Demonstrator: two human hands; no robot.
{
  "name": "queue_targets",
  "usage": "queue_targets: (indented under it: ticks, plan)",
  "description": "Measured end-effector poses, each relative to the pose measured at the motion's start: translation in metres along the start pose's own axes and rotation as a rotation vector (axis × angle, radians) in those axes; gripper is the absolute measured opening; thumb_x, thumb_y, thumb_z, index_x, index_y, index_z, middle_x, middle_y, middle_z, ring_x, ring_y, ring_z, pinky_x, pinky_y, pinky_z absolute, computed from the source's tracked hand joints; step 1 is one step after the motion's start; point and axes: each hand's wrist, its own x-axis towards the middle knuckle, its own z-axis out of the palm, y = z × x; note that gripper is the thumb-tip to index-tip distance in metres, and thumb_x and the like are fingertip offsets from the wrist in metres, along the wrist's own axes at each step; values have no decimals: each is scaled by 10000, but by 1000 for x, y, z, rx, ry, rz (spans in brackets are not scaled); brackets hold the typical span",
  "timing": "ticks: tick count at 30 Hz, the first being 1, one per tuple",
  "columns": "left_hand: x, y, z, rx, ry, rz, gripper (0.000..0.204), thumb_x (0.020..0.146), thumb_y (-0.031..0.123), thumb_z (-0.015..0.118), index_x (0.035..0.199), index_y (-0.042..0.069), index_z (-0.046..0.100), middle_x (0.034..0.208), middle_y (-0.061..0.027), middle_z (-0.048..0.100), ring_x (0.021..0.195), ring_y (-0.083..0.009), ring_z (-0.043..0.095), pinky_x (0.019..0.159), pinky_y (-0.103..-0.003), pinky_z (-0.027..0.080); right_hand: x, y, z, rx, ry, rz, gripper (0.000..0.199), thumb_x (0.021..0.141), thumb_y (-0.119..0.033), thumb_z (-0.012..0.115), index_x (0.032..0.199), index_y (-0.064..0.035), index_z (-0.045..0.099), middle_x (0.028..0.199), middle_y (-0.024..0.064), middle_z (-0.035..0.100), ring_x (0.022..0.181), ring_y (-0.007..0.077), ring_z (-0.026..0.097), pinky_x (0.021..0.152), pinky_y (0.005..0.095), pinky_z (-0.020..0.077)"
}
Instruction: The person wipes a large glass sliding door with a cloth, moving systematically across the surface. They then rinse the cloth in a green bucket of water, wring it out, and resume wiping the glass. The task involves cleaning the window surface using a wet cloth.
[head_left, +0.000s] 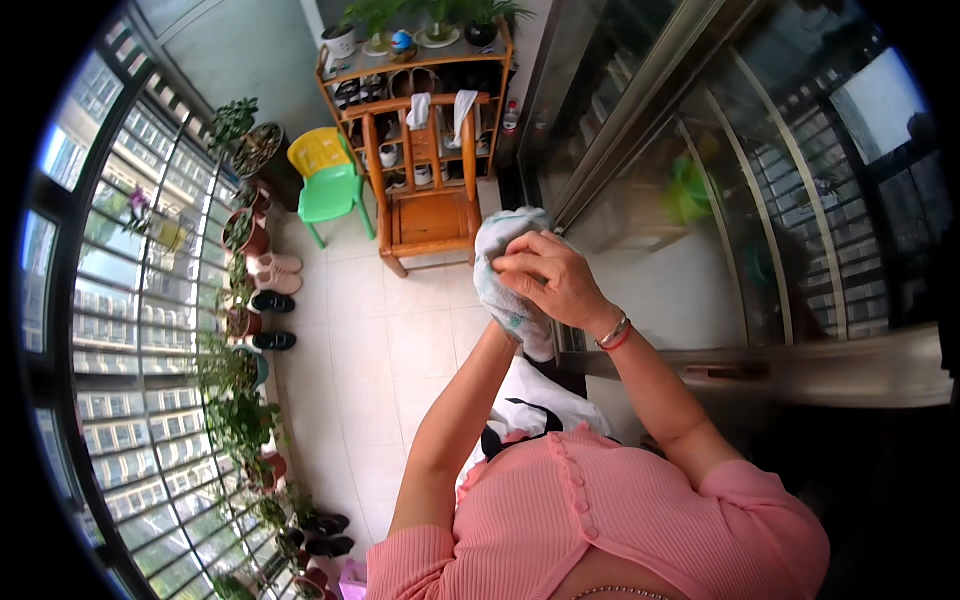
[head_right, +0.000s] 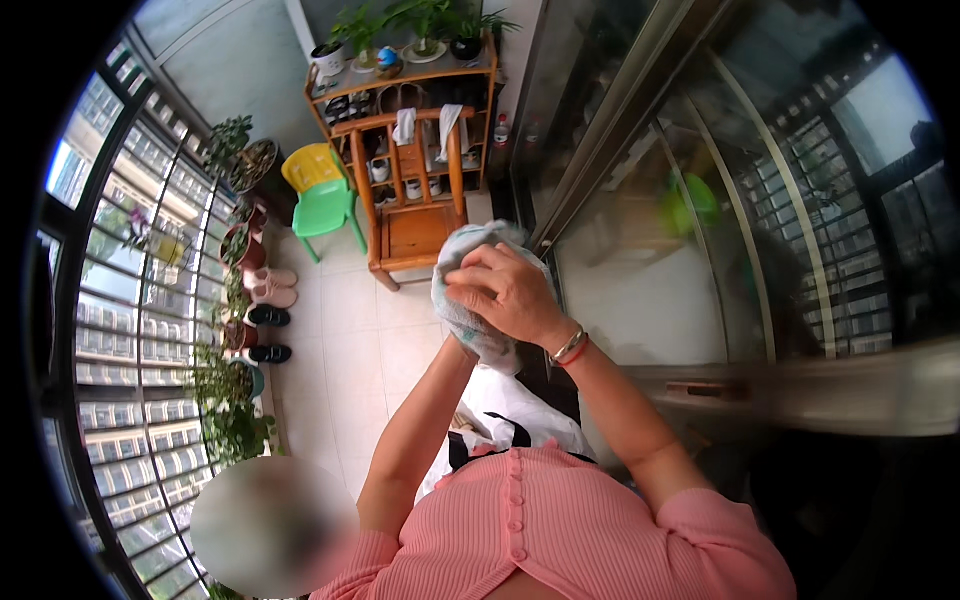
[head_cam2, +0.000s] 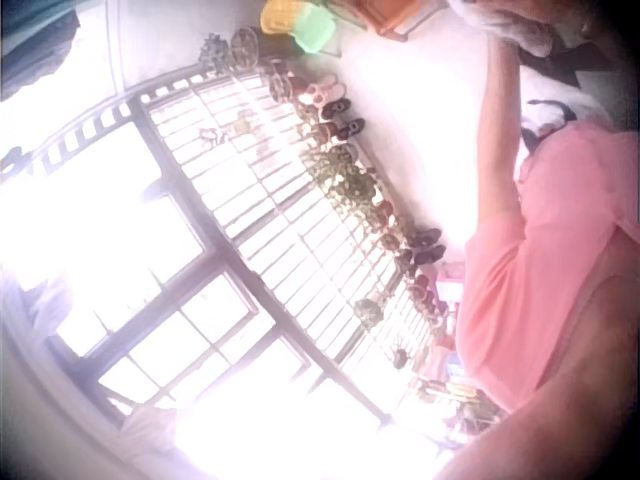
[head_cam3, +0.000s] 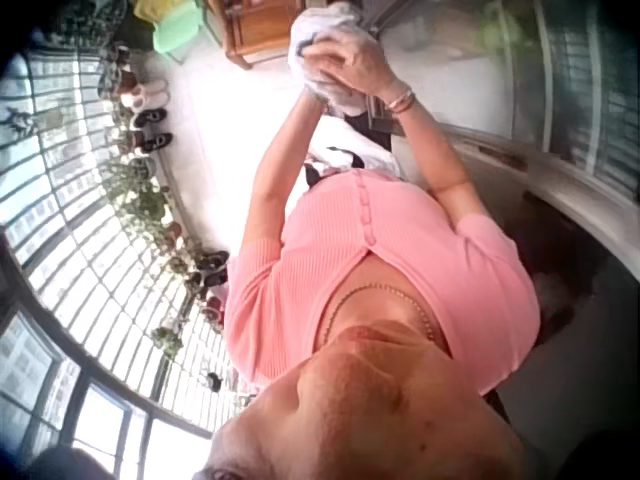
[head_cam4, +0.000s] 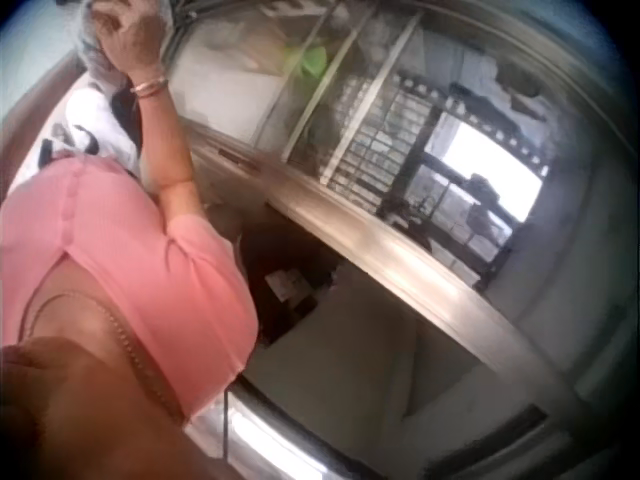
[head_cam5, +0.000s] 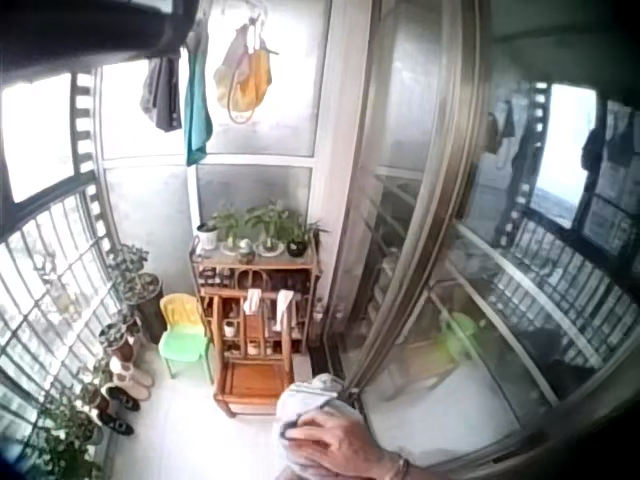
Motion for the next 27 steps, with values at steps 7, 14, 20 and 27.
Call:
queue_targets:
  ticks: [7, 14, 20, 27]
  plan:
    - [83, 51, -25, 1461, -568, 102, 604, 853, 345, 718, 1367, 86, 533, 1318, -87, 566, 1186, -256, 550, 984, -374, 451, 68, 127, -6, -60, 146, 132, 448, 921, -306, 698, 1310, -96, 632, 1277, 110, 632, 1186, 280, 566, 1034, 390, 443]
    - [125, 15, -94, 704, -632, -680, 572, 900, 334, 686, 1387, 74, 536, 1325, -81, 579, 1196, -228, 548, 993, -347, 447, 164, 202, 36, 573, -831, 438, 603, 1003, -534, 533, 1483, -170, 502, 1397, 108, 589, 1280, 230, 564, 1093, 340, 407]
    - [188, -10, -100, 405, -647, -716, 553, 937, 335, 657, 1403, 67, 529, 1338, -80, 579, 1219, -207, 537, 1004, -329, 441, 214, 233, 38, 109, -951, 352, 384, 915, -446, 670, 1126, -133, 742, 1014, 102, 712, 985, 242, 663, 870, 339, 502]
    - [301, -34, -36, 358, -290, -755, 523, 1039, 347, 544, 1453, 31, 494, 1400, -81, 560, 1313, -148, 476, 1078, -280, 388, 331, 249, -91, -402, -1077, 286, 294, 783, -340, 747, 850, -55, 722, 837, 150, 717, 794, 348, 679, 726, 406, 539]
